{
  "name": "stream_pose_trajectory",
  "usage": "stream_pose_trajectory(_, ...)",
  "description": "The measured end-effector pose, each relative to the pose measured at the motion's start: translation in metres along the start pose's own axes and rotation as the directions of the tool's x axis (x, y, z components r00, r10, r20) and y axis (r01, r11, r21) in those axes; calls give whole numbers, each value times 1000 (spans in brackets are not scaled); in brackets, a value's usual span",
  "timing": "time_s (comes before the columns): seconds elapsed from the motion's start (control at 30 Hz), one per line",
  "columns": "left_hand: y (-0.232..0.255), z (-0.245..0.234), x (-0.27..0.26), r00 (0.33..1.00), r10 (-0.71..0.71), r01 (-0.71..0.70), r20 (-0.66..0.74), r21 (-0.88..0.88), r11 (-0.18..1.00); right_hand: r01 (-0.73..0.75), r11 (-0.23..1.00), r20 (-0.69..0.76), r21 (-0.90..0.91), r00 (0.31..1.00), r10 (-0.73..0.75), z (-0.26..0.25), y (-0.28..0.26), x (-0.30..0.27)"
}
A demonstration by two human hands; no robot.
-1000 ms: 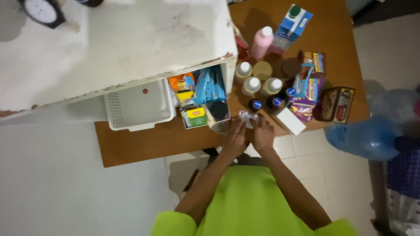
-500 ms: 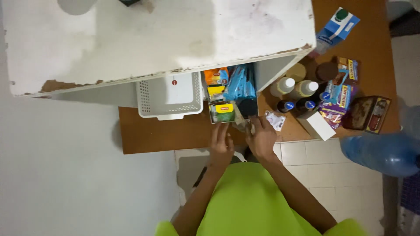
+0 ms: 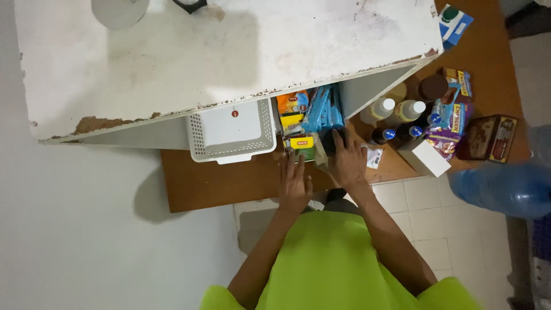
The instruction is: Sorting and organizing various packaged snacks, bottles, and medicine items on a shelf.
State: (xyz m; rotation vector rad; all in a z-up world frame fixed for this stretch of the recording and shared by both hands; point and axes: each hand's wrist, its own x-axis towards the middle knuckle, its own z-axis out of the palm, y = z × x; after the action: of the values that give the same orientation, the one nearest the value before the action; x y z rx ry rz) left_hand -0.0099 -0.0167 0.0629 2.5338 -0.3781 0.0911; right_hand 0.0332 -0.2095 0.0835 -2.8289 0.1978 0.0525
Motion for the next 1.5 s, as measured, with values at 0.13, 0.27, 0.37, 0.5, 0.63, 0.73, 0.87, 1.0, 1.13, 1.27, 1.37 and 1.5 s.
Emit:
stream_pose_trajectory(0.13, 6, -8, 6, 998, 69, -69, 2, 29, 997, 82, 997, -48, 1, 996, -82, -8, 1, 1)
stream_pose_trajectory(0.27, 23, -27, 21, 984, 55, -75, 171, 107, 991, 77, 993, -34, 84, 997, -74, -14, -4, 2)
stream_pose_trajectory(0.37, 26, -23, 26, 973, 72, -102, 221, 129, 986, 81, 993, -103, 83, 992, -73, -17, -8, -2)
stream_pose_trajectory(0.5, 29, -18, 29, 961, 31, -68, 274, 126, 990, 114, 983, -247, 146, 966, -76, -22, -6, -11)
stream_pose_trajectory(0.63, 25, -9, 23, 975, 70, -100, 210, 138, 985, 89, 978, -288, 190, 957, -32, -38, -7, -25)
stream_pose_trajectory(0.73, 33, -9, 27, 967, 32, -70, 253, 144, 987, 72, 965, -353, 253, 935, 23, -48, 0, -37)
stream_pose_trajectory(0.87, 52, -6, 35, 976, 55, -87, 211, 146, 985, 81, 952, -423, 297, 904, 55, -56, 21, -58)
stream_pose_trajectory(1.0, 80, 5, 37, 986, 149, -153, 78, 46, 987, -13, 953, -504, 302, 846, 172, -49, 53, -78)
stream_pose_trajectory(1.13, 112, 21, 40, 964, 231, -233, 129, 5, 972, -155, 919, -395, 361, 868, 302, -16, 104, -87)
stream_pose_trajectory(1.27, 135, 48, 39, 931, 278, -271, 235, -61, 961, -248, 919, -312, 306, 886, 342, 1, 135, -84)
stream_pose_trajectory(1.37, 143, 66, 35, 902, 311, -311, 300, -50, 949, -282, 920, -262, 271, 898, 352, 17, 151, -79)
stream_pose_trajectory(1.5, 151, 80, 35, 875, 258, -278, 409, -12, 961, -276, 931, -270, 239, 902, 337, 35, 168, -73)
